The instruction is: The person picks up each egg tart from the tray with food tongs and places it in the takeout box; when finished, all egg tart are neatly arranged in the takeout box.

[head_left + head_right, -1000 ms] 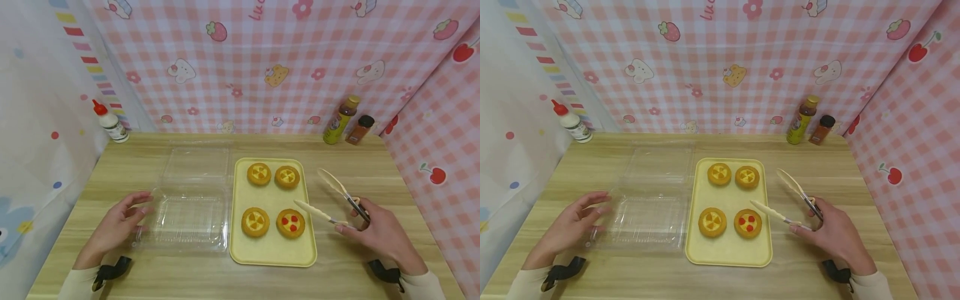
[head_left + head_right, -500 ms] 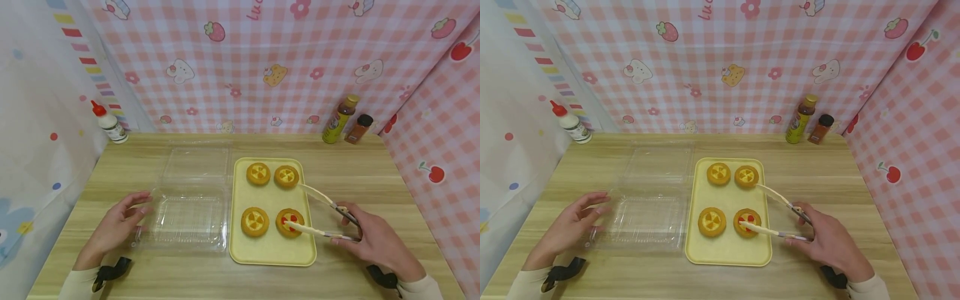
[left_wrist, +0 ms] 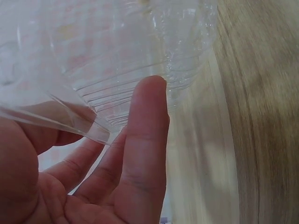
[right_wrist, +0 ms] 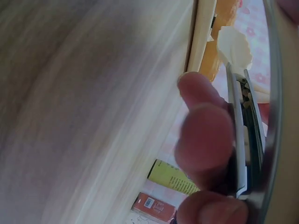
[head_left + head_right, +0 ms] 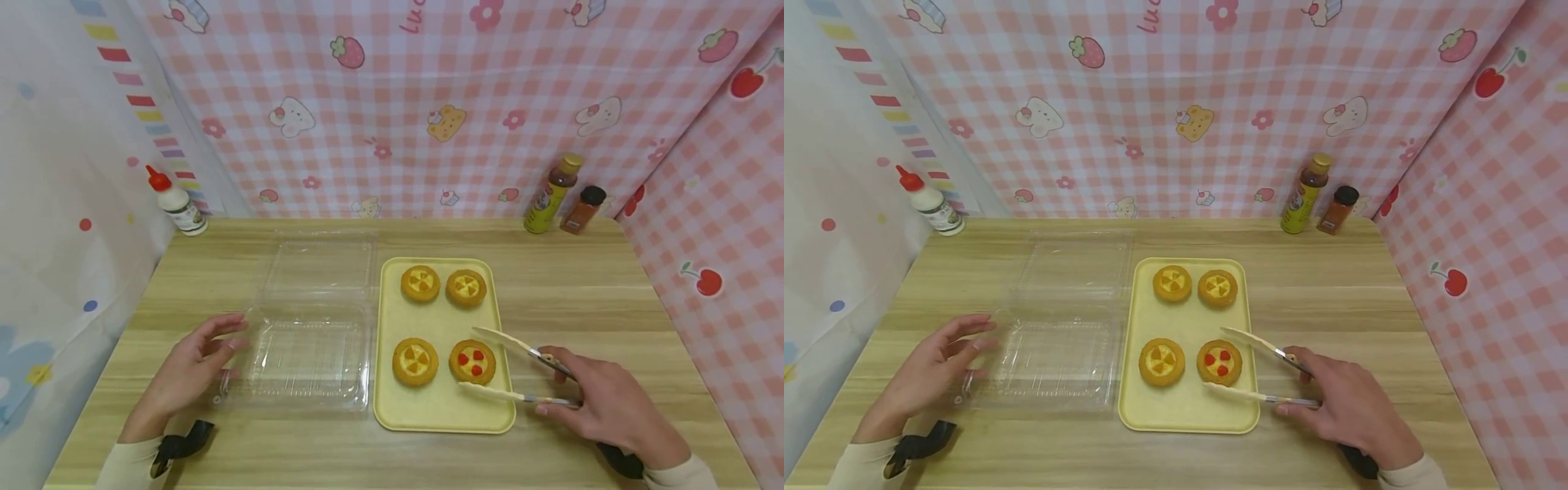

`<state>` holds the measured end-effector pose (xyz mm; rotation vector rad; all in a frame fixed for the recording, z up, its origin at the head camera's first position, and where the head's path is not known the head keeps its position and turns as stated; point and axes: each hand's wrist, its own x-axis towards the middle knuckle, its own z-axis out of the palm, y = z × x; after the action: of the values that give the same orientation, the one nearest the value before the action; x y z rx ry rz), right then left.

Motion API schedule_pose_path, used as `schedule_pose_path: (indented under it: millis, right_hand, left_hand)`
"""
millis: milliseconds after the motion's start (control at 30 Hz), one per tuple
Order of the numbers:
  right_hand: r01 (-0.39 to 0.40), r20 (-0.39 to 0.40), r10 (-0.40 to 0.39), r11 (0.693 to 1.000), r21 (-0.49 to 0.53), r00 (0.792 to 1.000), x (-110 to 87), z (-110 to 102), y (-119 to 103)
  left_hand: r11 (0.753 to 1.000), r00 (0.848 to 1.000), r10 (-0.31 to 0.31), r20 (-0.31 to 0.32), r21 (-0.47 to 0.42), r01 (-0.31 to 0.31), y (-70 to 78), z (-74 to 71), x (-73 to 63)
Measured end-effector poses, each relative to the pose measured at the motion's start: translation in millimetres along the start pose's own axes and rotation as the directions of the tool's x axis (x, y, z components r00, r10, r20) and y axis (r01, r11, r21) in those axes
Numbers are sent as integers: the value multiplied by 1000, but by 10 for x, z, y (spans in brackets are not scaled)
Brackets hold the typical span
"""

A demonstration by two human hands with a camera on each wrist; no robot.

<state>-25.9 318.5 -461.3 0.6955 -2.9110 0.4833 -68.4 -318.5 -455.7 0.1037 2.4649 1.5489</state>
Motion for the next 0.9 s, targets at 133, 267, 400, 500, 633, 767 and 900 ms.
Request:
schedule_pose_path:
  millis: [133,267,400,500,633,767,900]
  right_hand:
    - [5,3,-5,1000,-21,1000,-1,21,-1]
    - [14,2,-14,999,-38,1000,-5,34,-1]
    - [31,-12,-32,999,-36,999,-6,43,-4]
    - [37,-27,-38,999,-27,999,-5,45,-8]
    - [29,-36,-30,999,-16,999,-5,38,-15]
    - [13,-27,-13,1000,-13,1000,10,16,-28]
    - [8,-23,-8,1000,-3,1000,43,-29,-60]
  left_hand:
    - [1000,1000,-1,1,3,1,-4,-3,-1]
    - [1000,1000,-8,3,8,8,-1,-5,-3]
    - [1000,1000,-13,4,9,13,3,-2,-3]
    - [1000,1000,-16,1,11,16,3,-2,-2]
    - [1000,1000,-18,2,10,17,-3,-7,0]
    - [1000,1000,-10,12,-3,10,-12,-11,-4]
    - [1000,1000,5,25,-13,-5,-23,-10,-8]
